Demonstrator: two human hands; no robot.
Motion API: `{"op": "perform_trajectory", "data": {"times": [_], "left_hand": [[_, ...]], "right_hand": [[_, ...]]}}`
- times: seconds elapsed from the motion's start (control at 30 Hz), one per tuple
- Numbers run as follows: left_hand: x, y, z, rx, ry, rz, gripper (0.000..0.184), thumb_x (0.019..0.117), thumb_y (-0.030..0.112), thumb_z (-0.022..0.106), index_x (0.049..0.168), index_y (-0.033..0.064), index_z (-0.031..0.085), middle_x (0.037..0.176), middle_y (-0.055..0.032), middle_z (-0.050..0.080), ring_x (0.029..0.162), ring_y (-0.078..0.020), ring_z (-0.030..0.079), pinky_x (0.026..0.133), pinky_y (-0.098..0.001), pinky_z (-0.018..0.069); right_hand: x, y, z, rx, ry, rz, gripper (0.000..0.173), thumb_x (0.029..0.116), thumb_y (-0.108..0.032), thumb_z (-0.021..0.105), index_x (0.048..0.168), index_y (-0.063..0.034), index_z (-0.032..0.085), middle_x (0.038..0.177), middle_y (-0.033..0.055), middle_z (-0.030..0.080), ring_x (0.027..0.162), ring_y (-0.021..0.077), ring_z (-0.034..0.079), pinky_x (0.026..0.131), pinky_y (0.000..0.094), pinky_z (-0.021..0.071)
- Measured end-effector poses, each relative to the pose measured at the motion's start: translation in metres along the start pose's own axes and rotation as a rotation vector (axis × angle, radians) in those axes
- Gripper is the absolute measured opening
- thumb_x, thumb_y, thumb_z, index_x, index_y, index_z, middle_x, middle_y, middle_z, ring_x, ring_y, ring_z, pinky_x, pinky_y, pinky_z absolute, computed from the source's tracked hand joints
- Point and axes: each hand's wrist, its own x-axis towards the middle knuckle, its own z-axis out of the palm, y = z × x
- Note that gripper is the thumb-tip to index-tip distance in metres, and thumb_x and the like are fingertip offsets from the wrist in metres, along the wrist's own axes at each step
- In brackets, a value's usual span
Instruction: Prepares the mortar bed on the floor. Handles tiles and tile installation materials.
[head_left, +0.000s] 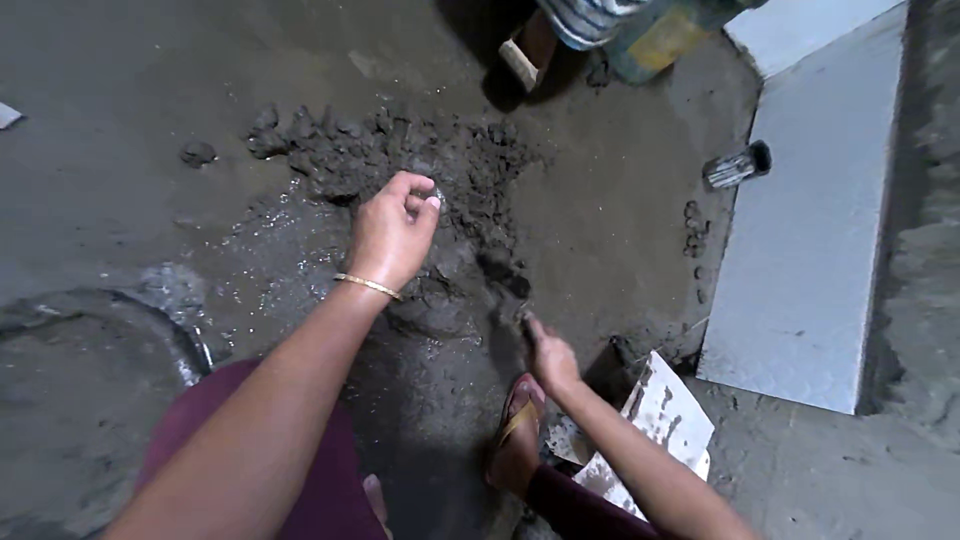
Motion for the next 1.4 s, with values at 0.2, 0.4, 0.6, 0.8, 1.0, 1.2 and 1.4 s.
{"op": "perform_trajectory", "data": {"times": [0.2,0.4,0.6,0.8,1.0,1.2,1.4], "left_hand": [[0.004,0.005,0.007,-0.005,-0.007,-0.024,0.033,0.1081,0.024,0.053,0.135,0.0060,0.059,0.110,-0.0126,0.071,0.087,-0.0218,0.070,0.082,-0.0431,0.0574],[0.000,0.000,-0.008,-0.008,0.018,-0.031,0.033,0.1080,0.024,0.052,0.135,0.0057,0.059,0.111,-0.0135,0.070,0.089,-0.0214,0.071,0.083,-0.0421,0.0582],[-0.011,0.002,-0.018,-0.007,0.048,-0.019,0.032,0.1077,0.024,0.053,0.134,0.0062,0.060,0.107,-0.0111,0.071,0.085,-0.0187,0.070,0.080,-0.0400,0.0581],[-0.017,-0.005,-0.016,0.034,0.045,-0.017,0.032,0.1079,0.022,0.053,0.134,0.0046,0.059,0.105,-0.0119,0.071,0.086,-0.0195,0.071,0.081,-0.0399,0.0595],[-0.010,-0.006,-0.012,0.017,0.059,-0.012,0.032,0.1078,0.023,0.053,0.134,0.0059,0.060,0.105,-0.0109,0.071,0.085,-0.0174,0.071,0.081,-0.0384,0.0596],[-0.007,0.002,0.000,0.047,0.027,0.038,0.033,0.1076,0.023,0.053,0.134,0.0061,0.060,0.104,-0.0111,0.071,0.083,-0.0187,0.069,0.080,-0.0396,0.0575],[-0.006,-0.001,-0.002,0.060,0.010,0.026,0.034,0.1080,0.024,0.052,0.135,0.0058,0.059,0.107,-0.0127,0.071,0.085,-0.0204,0.070,0.081,-0.0415,0.0581]], "right_hand": [[0.024,-0.019,-0.016,0.026,-0.052,-0.029,0.045,0.1086,-0.029,0.051,0.152,-0.0200,0.049,0.126,0.0221,0.069,0.116,0.0429,0.067,0.097,0.0631,0.0521],[0.003,0.084,-0.098,0.568,-0.015,0.111,0.041,0.1055,-0.019,0.061,0.145,-0.0083,0.054,0.090,0.0110,0.070,0.056,0.0129,0.059,0.051,0.0284,0.0510],[0.052,0.057,0.020,1.197,-0.170,0.172,0.034,0.1117,-0.023,0.044,0.140,-0.0053,0.051,0.075,0.0048,0.063,0.048,0.0094,0.053,0.042,0.0237,0.0459],[0.106,-0.030,0.003,1.445,0.007,0.081,0.033,0.1100,-0.020,0.050,0.138,-0.0029,0.054,0.077,0.0066,0.062,0.048,0.0098,0.054,0.042,0.0235,0.0466],[0.075,-0.006,-0.021,0.944,0.311,-0.059,0.042,0.1063,-0.021,0.059,0.146,-0.0073,0.054,0.097,0.0143,0.071,0.065,0.0188,0.065,0.058,0.0360,0.0560],[0.057,0.000,-0.027,0.086,0.370,-0.051,0.050,0.1023,-0.018,0.059,0.151,-0.0237,0.051,0.132,0.0237,0.063,0.106,0.0465,0.069,0.083,0.0656,0.0555],[0.029,0.016,-0.018,0.311,0.471,-0.115,0.046,0.1065,-0.021,0.054,0.150,-0.0074,0.047,0.124,0.0247,0.068,0.103,0.0442,0.070,0.087,0.0635,0.0560]]}}
